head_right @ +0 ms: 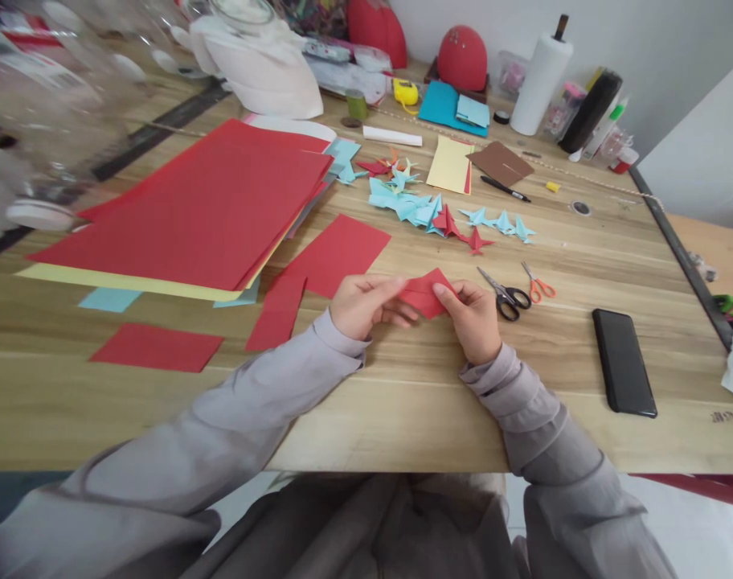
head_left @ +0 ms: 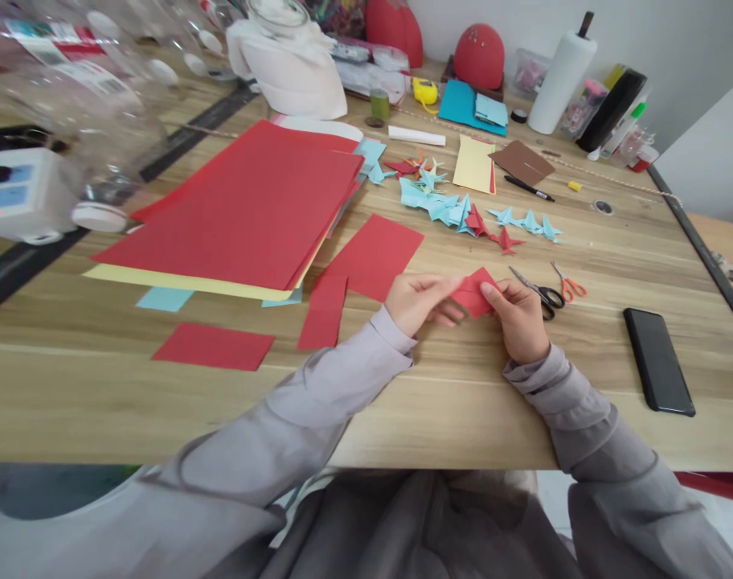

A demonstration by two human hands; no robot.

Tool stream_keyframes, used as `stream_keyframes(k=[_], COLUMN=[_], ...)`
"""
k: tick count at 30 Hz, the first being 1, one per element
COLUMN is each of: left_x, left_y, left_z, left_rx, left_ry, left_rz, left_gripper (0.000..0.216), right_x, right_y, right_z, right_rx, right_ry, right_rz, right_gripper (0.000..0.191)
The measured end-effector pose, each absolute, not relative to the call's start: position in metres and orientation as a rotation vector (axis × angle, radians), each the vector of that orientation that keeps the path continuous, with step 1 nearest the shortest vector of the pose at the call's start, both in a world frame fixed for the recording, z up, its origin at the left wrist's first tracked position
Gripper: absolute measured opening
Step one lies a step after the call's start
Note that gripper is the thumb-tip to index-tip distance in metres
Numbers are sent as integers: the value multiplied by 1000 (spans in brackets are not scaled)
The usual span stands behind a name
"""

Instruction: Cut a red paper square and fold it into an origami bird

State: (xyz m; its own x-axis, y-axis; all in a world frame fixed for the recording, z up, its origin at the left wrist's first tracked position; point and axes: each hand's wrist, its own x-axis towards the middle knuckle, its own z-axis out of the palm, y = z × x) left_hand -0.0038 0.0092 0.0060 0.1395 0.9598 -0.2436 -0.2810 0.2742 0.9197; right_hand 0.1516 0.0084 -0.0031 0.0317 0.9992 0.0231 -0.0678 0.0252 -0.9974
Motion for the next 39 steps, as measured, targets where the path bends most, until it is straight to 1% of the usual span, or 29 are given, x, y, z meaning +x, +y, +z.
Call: stream_keyframes(k=[3, 7, 13, 18, 22, 25, 33, 39], left_x=[-1, -4, -11, -10, -7, -7, -10, -9], left_y=[7, 8, 11, 10, 9, 7, 9, 10], left_z=[6, 4, 4, 3, 3, 5, 1, 5], left_rx=[961, 1089, 1312, 1360, 1291, 1301, 1239, 1199], left_ry=[1049, 1139, 1115, 1181, 1159, 1110, 1222, 1218], left_rz=[1069, 1159, 1231, 1277, 1216, 1151, 1180, 1284], left_gripper=[43, 31, 39, 46, 27, 24, 52, 56], right_x=[150, 148, 150, 150, 148, 147, 146, 146], right_y=[7, 4, 3, 2, 1, 0, -3, -3], right_z=[0, 1, -1, -1, -1, 1, 4, 4], right_rx=[-1136, -1110, -1116, -1132, -1099, -1051, -1020, -1033], right_ry=[-1123, -1181, -1275, -1275, -1345, -1404, -1390, -1382], right_rz=[1225, 1318, 1439, 1473, 1513, 1570, 1655, 1664], right_gripper=[32, 33, 31, 32, 33, 31, 30, 30])
